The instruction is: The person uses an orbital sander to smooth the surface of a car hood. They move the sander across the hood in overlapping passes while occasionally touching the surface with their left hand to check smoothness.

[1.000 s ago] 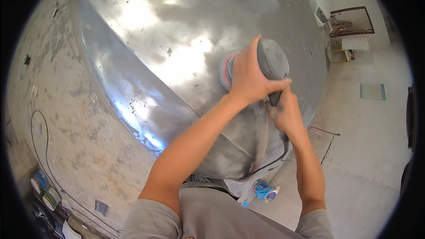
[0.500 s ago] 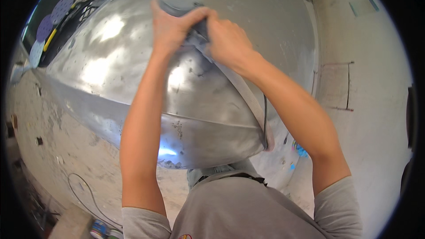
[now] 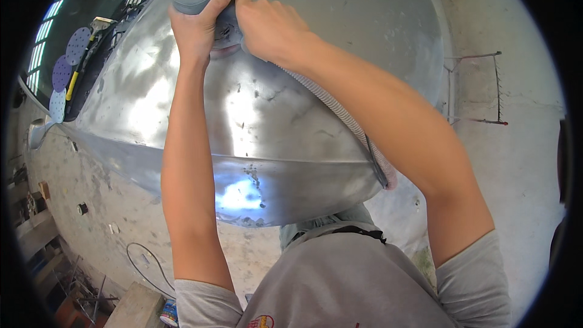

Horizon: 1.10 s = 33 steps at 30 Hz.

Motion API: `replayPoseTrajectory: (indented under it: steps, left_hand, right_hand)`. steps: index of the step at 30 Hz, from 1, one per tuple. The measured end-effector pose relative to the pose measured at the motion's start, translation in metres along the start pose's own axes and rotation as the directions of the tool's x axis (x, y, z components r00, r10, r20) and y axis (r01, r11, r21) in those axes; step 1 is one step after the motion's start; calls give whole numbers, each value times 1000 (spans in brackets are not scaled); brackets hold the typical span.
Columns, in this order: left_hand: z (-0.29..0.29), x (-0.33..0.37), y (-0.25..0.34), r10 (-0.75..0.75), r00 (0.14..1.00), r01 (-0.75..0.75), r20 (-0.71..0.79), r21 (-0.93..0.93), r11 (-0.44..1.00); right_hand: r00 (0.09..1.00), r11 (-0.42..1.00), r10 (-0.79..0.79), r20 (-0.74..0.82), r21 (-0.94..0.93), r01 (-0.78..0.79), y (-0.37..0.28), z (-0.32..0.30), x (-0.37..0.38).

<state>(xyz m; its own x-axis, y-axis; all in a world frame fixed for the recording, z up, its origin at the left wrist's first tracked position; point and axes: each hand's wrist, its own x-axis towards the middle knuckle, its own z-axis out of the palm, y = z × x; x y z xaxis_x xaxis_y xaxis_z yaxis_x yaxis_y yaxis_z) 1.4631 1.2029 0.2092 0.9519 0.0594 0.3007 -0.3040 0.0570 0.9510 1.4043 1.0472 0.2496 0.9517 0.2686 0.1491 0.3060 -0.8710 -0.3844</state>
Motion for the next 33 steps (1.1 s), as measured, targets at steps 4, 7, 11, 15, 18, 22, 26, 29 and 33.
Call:
replayPoseTrajectory:
  steps: [4, 7, 11, 15, 18, 22, 26, 29, 33]
  left_hand:
    - [-2, -12, 6, 24, 997, -23, -77, 12, 1000]
    - [2, -54, 9, 49, 985, -43, -163, 37, 998]
    - [-7, -52, -3, -1, 987, 13, -159, 75, 997]
    - [-20, 21, -25, -48, 999, 48, -20, -21, 999]
    - [-18, 61, -26, -29, 1000, 29, -1, -28, 999]
    - [-5, 60, -13, -10, 1000, 10, -13, -23, 1000]
    - [17, 13, -6, -3, 992, 13, -124, 75, 997]
    - [42, -47, -5, -91, 978, 100, -189, 42, 994]
    - [85, -116, 4, -167, 979, 169, -113, 10, 986]
  right_hand:
    - [997, 997, -70, -25, -27, 70, -6, -1, -9]
    - [974, 996, -7, 226, -81, 26, -10, -3, -26]
    - [989, 998, -51, 139, -30, 56, -9, -3, -22]
    - [998, 999, -40, 43, 14, 40, 0, 0, 27]
    - [1000, 1000, -14, -8, -26, 14, 5, 5, 63]
    - [1000, 1000, -4, 25, -8, 4, 11, 4, 70]
    - [990, 1000, -16, 141, 18, 13, 21, -10, 28]
    - [979, 999, 29, 201, 31, -36, 31, -25, -27]
    - [946, 987, 152, 287, -87, -133, 57, -40, -111]
